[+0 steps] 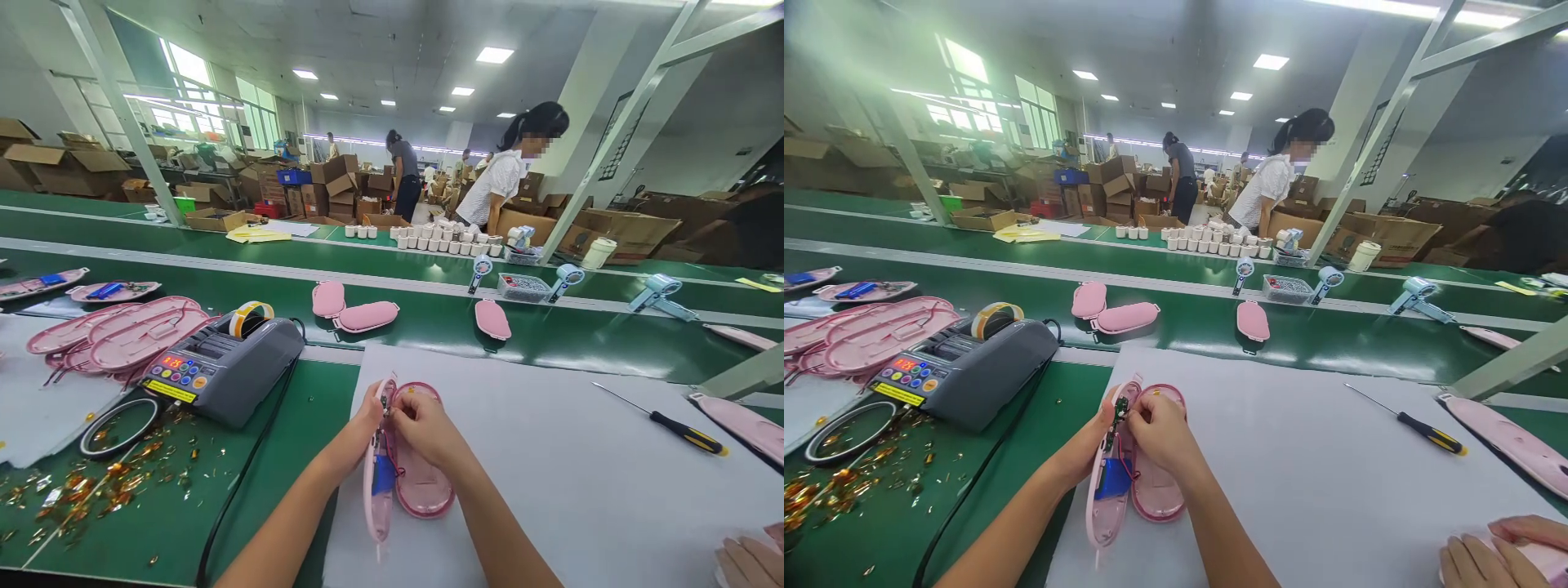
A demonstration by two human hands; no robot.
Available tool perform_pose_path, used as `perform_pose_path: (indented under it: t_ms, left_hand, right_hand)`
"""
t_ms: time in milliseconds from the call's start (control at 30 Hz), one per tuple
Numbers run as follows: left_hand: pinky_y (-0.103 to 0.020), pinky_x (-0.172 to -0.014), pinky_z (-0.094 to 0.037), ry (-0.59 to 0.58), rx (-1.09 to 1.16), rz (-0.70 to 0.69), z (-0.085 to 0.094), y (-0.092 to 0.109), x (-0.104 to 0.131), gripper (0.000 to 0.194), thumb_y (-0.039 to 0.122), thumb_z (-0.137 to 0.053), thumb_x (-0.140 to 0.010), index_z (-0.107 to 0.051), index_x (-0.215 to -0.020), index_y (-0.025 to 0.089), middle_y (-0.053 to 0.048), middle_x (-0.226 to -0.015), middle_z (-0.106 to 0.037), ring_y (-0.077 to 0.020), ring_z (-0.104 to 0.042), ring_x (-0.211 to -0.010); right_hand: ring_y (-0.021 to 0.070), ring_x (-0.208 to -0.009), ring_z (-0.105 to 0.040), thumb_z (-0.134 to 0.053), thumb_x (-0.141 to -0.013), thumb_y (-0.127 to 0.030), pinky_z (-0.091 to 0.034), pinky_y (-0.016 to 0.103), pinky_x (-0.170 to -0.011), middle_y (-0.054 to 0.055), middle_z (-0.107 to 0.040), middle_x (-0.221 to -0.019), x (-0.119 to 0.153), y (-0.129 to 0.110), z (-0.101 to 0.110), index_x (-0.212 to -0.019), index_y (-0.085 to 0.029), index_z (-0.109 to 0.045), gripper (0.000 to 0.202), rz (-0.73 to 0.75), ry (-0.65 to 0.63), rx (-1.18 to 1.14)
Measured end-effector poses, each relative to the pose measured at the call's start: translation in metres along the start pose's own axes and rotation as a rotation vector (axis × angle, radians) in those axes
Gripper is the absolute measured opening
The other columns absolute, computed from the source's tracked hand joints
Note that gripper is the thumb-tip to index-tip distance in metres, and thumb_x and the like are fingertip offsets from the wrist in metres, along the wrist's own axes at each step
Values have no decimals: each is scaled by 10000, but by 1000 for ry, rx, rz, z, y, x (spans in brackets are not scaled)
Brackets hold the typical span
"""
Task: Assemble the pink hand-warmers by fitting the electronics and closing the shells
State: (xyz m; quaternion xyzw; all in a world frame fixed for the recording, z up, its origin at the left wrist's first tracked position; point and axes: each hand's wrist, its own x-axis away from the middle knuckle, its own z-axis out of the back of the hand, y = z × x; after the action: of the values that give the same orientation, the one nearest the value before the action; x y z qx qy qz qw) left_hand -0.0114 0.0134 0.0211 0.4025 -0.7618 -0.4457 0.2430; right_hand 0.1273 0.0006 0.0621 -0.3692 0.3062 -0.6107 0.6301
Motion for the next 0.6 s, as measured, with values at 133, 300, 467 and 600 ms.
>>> perform_pose_path:
  t_ms: [133,300,467,600]
  left_hand:
    - [-395,-1028,-346,6,32,25,-1,4,1,761,639,-514,-790,-342,-1421,251,-113,-1251,-575,-283,-506,-1185]
    - [-383,-1004,-378,-26,86,42,-2,7,1,722,586,-547,-806,-363,-1415,244,-114,-1209,-614,-277,-544,-1153]
    - [-377,-1024,-367,-32,92,-2,-1,6,0,657,569,-552,-813,-440,-1369,239,-104,-1181,-631,-267,-541,-1160]
    - [-369,-1042,-349,-29,87,-19,-1,6,1,629,563,-538,-824,-462,-1353,232,-93,-1158,-642,-259,-532,-1170]
  right_hand:
    - [110,-562,-449,-467,-759,-156,-303,249,-570,-32,-513,-574,1,1,0,-571,-184,-467,190,31,2,30]
    - [150,-711,-526,-500,-763,-168,-381,264,-650,6,-590,-746,7,5,2,-847,-184,-613,142,158,69,-4]
    - [155,-769,-547,-524,-761,-155,-425,268,-677,22,-598,-839,5,10,-3,-894,-201,-629,176,308,93,-63]
    - [157,-767,-534,-509,-769,-126,-416,273,-667,26,-576,-821,0,12,-8,-765,-197,-601,117,326,113,-28]
